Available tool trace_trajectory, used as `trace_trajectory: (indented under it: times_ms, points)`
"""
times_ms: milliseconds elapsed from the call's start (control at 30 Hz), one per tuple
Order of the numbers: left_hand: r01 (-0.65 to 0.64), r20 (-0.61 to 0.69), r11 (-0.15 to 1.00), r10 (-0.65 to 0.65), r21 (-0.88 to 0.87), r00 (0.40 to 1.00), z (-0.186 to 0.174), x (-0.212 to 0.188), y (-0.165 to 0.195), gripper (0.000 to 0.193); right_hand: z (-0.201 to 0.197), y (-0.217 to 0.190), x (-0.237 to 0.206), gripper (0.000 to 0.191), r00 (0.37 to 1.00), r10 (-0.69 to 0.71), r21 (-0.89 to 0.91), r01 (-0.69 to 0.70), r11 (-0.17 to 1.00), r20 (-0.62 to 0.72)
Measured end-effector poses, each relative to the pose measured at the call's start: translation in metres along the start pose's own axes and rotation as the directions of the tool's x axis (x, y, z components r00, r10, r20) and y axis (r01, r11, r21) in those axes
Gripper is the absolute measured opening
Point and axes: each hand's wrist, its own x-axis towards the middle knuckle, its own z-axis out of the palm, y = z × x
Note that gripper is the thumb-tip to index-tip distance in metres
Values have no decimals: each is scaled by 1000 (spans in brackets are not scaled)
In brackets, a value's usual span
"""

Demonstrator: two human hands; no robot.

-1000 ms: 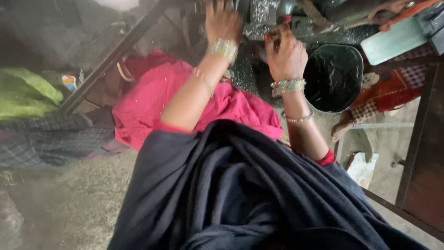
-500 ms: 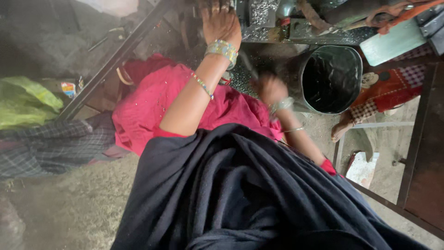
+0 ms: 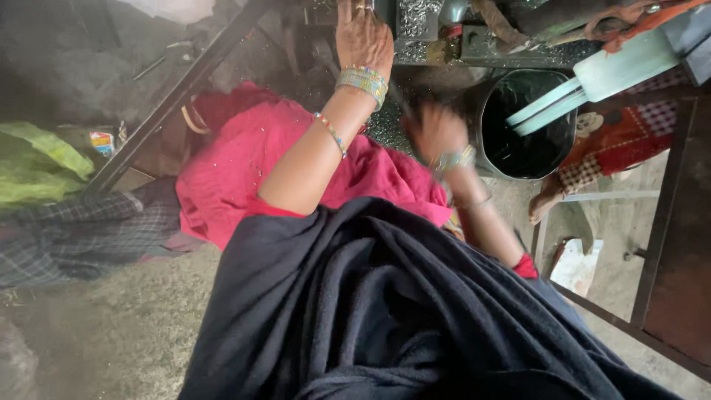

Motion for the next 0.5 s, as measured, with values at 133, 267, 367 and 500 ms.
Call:
trace_trajectory:
  times_ms: [133, 267, 367, 500]
  points:
    - [33, -253, 998, -18, 52, 967, -1, -18, -6, 35, 27, -11, -12, 50, 943, 187, 225, -253, 941, 275]
    - [-69, -71, 993, 62, -98, 996, 5, -24, -25, 27, 20, 9, 13, 54, 977, 88, 171, -122, 978, 195]
    - [-201, -22, 974, 200, -103, 980, 14, -18, -24, 28, 6, 17, 18, 51, 968, 76, 181, -121, 976, 239]
    - [-186, -189, 981, 195, 62, 963, 20, -18, -10, 28, 18, -1, -5, 58, 993, -1, 104, 13, 994, -115]
